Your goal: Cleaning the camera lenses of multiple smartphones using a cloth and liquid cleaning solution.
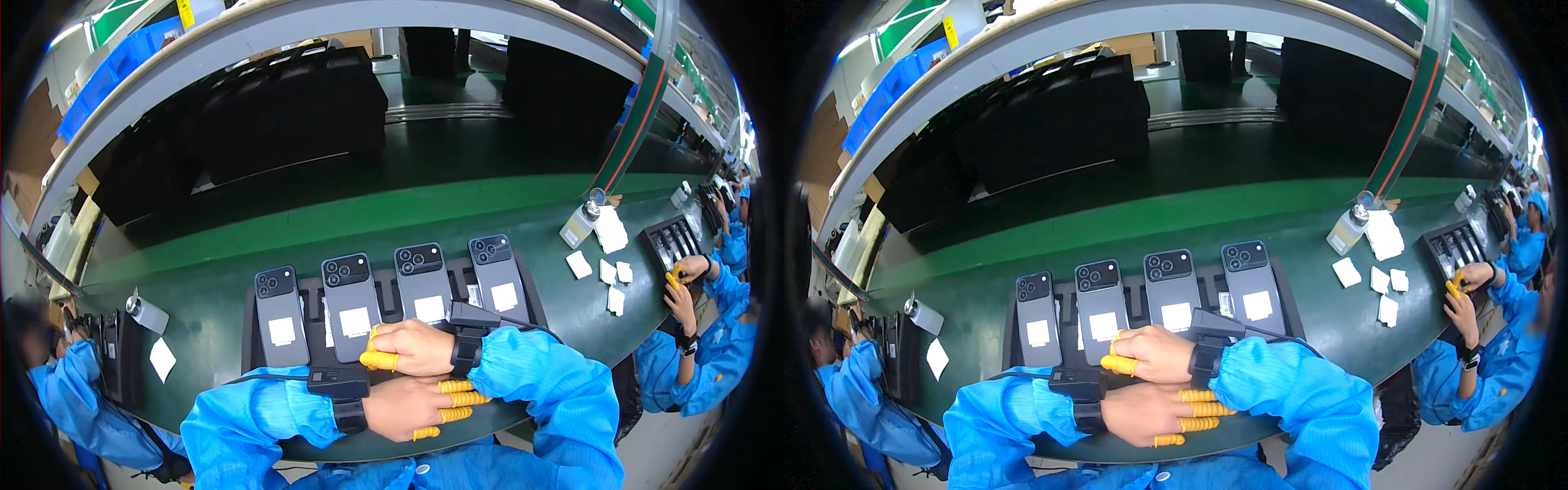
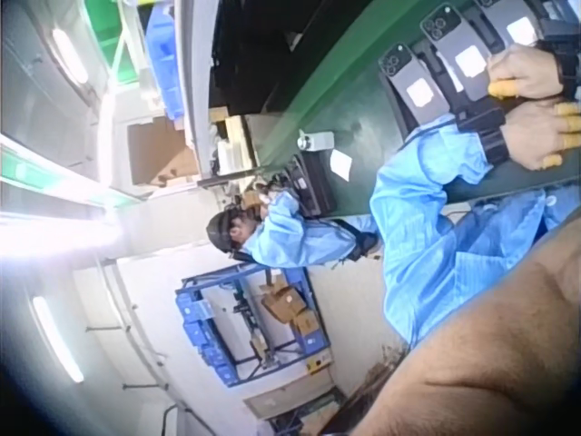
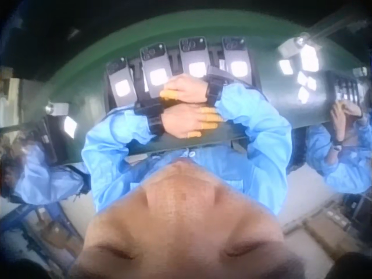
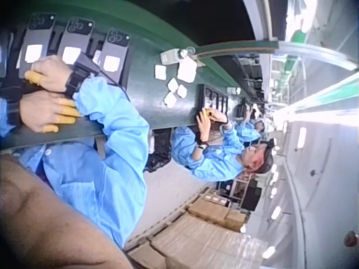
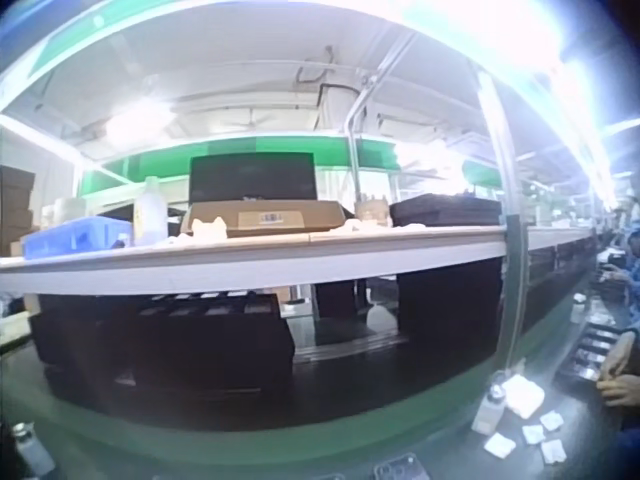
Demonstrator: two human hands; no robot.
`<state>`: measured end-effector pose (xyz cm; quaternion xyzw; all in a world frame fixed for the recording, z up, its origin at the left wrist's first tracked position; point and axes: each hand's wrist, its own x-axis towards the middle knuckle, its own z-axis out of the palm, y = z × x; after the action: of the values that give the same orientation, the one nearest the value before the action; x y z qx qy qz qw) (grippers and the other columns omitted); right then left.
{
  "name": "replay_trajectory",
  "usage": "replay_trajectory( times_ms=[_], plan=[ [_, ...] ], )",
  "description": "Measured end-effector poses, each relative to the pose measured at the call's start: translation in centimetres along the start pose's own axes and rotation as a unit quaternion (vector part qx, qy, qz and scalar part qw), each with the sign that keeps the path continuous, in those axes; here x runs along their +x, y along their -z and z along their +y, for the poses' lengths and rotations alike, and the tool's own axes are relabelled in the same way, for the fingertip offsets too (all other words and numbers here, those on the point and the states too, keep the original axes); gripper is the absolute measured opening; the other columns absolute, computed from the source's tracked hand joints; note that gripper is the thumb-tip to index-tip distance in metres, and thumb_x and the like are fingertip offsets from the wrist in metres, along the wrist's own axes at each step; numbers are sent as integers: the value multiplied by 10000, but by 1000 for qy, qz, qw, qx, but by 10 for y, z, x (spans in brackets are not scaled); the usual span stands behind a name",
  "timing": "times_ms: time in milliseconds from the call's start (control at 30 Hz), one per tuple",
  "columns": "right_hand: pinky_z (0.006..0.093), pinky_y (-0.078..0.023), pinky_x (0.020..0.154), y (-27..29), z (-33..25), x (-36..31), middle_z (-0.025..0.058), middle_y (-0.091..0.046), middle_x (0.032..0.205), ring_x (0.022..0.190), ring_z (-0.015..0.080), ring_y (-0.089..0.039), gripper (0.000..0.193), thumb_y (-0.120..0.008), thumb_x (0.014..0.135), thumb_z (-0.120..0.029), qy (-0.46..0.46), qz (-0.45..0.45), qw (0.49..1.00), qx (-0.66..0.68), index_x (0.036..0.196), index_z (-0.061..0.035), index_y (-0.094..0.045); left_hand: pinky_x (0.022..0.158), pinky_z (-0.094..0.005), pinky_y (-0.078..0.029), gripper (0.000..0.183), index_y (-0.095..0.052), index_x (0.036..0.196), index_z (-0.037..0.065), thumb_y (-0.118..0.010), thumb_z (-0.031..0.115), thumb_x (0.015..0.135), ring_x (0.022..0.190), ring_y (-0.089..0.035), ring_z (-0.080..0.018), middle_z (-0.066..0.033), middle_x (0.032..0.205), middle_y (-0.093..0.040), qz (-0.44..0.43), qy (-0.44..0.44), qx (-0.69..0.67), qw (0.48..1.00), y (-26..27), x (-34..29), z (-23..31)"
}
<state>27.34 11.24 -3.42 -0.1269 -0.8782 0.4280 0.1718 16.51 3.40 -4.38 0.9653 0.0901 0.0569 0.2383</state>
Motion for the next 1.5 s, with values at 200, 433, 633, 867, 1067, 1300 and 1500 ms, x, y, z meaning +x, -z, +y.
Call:
replay_trajectory(
  times_ms=[200,433,633,867,1067,1300,1500],
  plan=[
    [446,-479,689,-4,2,-1,159,-597,875,807,390,-601,135,-565,884,-143,1,1,1000,-6,942,-37,-626,1117,-473,-291,550,-475,1352,22,-561,183,834,1358,-323,-376,-208,1441,-373,3,8,2,1000,-2,-1,0],
    [446,-480,688,-4,5,-1,162,-595,874,806,389,-601,144,-565,889,-152,17,5,1000,-15,938,-31,-623,1105,-461,-312,545,-479,1354,28,-562,192,840,1336,-358,-375,-209,1405,-417,8,4,21,1000,-1,0,1],
    [448,-481,690,-3,4,-1,165,-593,870,804,389,-601,140,-564,887,-147,17,5,1000,-15,932,-29,-622,1068,-451,-360,519,-488,1349,37,-562,227,872,1261,-440,-370,-208,1325,-483,43,5,45,998,8,1,5],
    [448,-483,700,-4,3,0,164,-591,872,816,389,-601,132,-560,871,-125,16,0,1000,-13,942,-32,-622,1000,-441,-431,490,-504,1335,42,-553,254,896,1150,-525,-358,-188,1198,-550,14,14,36,999,0,-1,2],
    [453,-484,704,-4,5,-2,162,-590,882,824,389,-602,134,-554,861,-112,16,-2,1000,-24,948,-33,-620,1035,-441,-405,492,-502,1335,41,-552,256,896,1203,-492,-361,-190,1247,-529,-13,20,51,998,9,1,6],
    [453,-484,708,-3,3,-1,164,-593,882,830,389,-601,142,-550,857,-103,14,-5,1000,-23,961,-35,-621,1075,-445,-369,490,-506,1313,7,-552,264,898,1295,-404,-374,-203,1364,-438,-26,26,25,999,-5,-1,-1],
    [449,-483,707,-4,6,-3,163,-597,886,830,391,-601,151,-548,895,-146,22,6,1000,-18,962,-33,-622,1065,-450,-377,496,-494,1332,22,-547,266,903,1288,-413,-374,-210,1353,-446,-145,97,-41,984,16,8,8]
  ],
)
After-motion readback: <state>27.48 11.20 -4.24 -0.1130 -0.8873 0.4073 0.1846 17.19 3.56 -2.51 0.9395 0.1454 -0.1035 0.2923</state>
